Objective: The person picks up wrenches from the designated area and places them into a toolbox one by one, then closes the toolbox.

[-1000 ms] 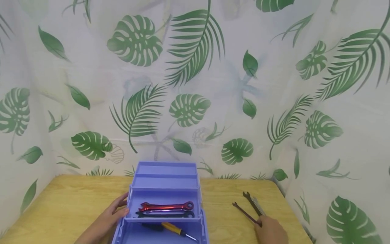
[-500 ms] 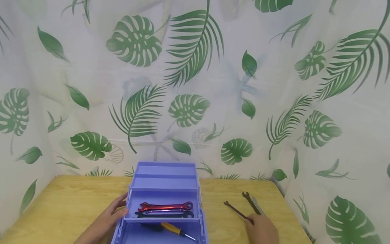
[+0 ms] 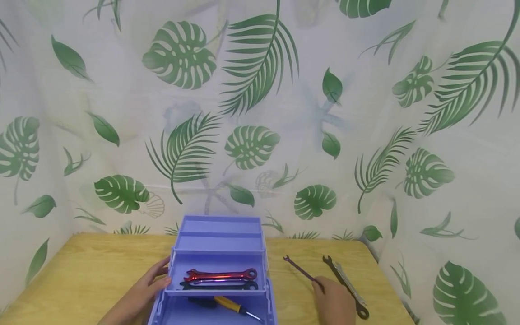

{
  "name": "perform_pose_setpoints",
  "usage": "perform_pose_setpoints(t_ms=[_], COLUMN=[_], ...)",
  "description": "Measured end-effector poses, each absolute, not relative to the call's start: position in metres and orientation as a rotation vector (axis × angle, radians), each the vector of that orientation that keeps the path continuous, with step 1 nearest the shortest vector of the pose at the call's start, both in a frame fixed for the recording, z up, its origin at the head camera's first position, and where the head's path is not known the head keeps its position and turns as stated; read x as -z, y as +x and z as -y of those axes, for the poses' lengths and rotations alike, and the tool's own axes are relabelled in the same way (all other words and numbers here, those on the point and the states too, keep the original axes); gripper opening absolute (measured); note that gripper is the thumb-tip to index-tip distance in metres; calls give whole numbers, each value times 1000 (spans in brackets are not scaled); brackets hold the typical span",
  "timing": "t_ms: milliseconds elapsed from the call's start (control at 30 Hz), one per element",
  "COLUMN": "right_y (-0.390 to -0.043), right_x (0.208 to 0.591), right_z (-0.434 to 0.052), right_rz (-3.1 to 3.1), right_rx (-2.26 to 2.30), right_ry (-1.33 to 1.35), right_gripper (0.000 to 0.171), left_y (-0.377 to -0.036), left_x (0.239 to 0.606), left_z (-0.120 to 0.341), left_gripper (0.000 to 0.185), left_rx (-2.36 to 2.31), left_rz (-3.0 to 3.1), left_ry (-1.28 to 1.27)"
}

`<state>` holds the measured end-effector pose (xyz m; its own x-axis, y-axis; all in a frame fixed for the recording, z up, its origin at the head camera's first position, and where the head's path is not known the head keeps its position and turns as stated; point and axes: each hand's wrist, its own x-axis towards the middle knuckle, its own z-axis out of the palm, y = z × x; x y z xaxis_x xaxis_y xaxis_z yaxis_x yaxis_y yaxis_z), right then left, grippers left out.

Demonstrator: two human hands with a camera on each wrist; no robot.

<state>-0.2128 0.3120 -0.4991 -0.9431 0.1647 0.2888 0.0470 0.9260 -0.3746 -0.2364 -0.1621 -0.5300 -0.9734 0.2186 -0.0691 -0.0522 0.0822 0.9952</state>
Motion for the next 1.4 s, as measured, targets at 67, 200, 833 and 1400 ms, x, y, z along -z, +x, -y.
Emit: perform_pose_setpoints(t_ms=[67, 200, 833, 1400], right_y=[-214, -214, -213, -217], right_x=[498, 496, 491, 502], right_z=[-309, -301, -271, -273], right_rz=[2727, 2627, 2289, 2105], right_rx=[-522, -584, -675, -562], right_ry=[-136, -132, 88, 366], right_gripper=[15, 17, 14, 24], left_y=[-236, -235, -236, -236], left_x=[530, 529, 533, 530], left_z=[162, 161, 164, 164], left_gripper=[77, 76, 76, 75], left_rx=[-1993, -1994, -1994, -1983], left_rz=[-2154, -2149, -2144, -2167], left_ry=[173, 170, 167, 175])
